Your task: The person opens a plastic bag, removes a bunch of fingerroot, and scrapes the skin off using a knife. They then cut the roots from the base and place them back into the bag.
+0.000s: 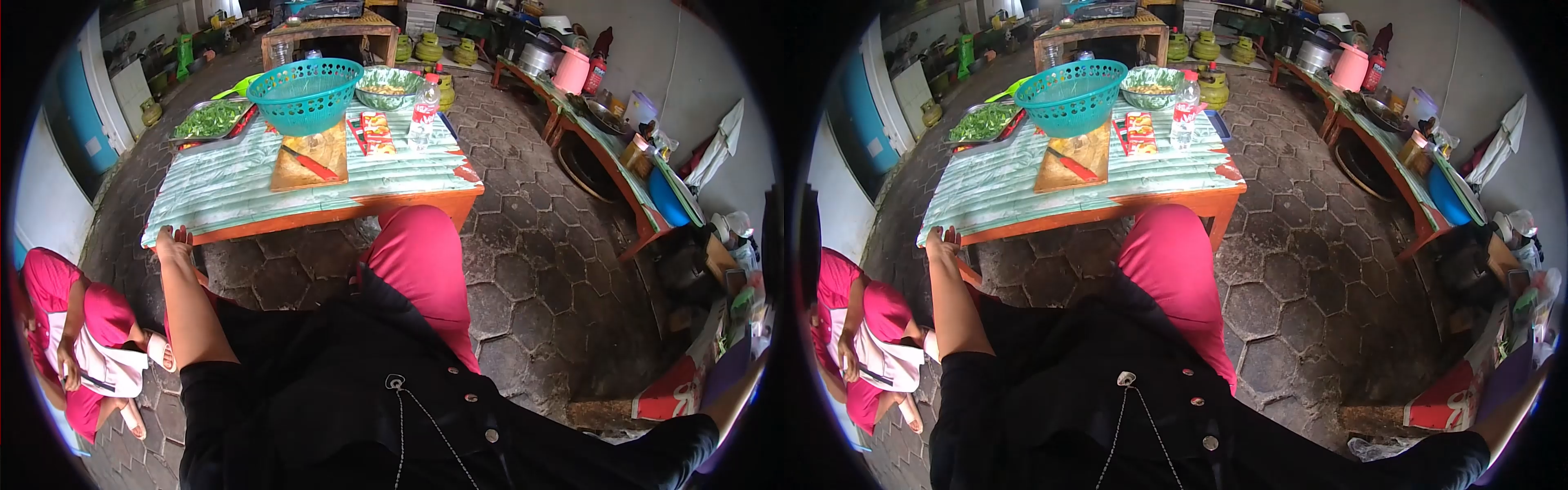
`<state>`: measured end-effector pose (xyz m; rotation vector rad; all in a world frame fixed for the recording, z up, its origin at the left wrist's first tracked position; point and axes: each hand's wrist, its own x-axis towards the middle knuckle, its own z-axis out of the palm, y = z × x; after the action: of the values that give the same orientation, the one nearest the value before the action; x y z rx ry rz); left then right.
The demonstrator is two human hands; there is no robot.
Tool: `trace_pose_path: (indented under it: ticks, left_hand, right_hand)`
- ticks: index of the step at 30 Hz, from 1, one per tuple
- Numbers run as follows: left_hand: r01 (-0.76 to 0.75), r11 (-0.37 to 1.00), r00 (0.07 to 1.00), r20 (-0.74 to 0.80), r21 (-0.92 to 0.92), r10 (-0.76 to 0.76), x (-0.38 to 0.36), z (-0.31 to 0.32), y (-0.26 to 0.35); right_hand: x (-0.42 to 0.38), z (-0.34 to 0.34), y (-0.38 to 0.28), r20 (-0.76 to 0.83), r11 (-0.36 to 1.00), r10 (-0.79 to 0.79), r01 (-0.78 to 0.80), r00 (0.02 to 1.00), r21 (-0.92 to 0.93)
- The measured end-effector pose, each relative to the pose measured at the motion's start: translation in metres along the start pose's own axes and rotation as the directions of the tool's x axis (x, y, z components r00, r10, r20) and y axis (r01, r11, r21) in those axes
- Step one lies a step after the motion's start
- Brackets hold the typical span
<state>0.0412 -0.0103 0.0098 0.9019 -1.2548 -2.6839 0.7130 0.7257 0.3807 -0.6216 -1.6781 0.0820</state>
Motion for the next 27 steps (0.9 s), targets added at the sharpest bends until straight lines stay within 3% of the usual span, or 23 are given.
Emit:
trace_pose_path:
  ticks: [6,8,10,11,12,13,14,16,27]
  left_hand:
    - [0.046,0.999,0.999,-0.01,0.009,-0.046,0.021,-0.002,0.0]
    - [-0.025,0.999,0.997,0.069,0.029,0.022,0.026,-0.009,-0.005]
    - [0.031,0.996,0.983,0.184,-0.087,-0.014,0.109,-0.031,-0.005]
    - [-0.011,0.999,0.995,0.097,0.036,0.007,0.091,-0.022,-0.005]
    - [0.018,0.999,0.986,0.166,-0.033,-0.012,0.119,-0.019,-0.001]
    - [0.085,0.996,0.993,0.08,0.006,-0.085,0.112,-0.013,0.012]
    - [0.0,1.0,0.998,0.066,0.009,-0.001,0.091,-0.01,0.01]
    - [0.004,1.0,0.999,0.034,0.021,-0.005,0.058,0.001,0.012]
    - [-0.023,0.999,0.922,0.385,-0.038,0.036,0.059,0.057,0.011]
  right_hand:
    - [0.004,-0.018,-0.053,-0.028,0.96,0.023,-0.014,0.999,0.28]
    - [0.002,-0.031,-0.068,-0.038,0.935,0.034,-0.019,0.999,0.354]
    - [-0.009,-0.083,-0.08,-0.084,0.93,0.055,-0.02,0.995,0.367]
    - [-0.015,-0.121,-0.082,-0.125,0.935,0.072,-0.023,0.99,0.354]
    - [-0.027,-0.158,-0.087,-0.173,0.938,0.088,-0.023,0.981,0.347]
    - [-0.037,-0.185,-0.092,-0.216,0.935,0.102,-0.02,0.971,0.354]
    - [-0.046,-0.205,-0.096,-0.251,0.929,0.115,-0.014,0.961,0.371]
    - [-0.061,-0.228,-0.105,-0.293,0.906,0.141,-0.004,0.946,0.424]
    - [-0.088,-0.301,-0.196,-0.396,0.725,0.142,0.177,0.907,0.665]
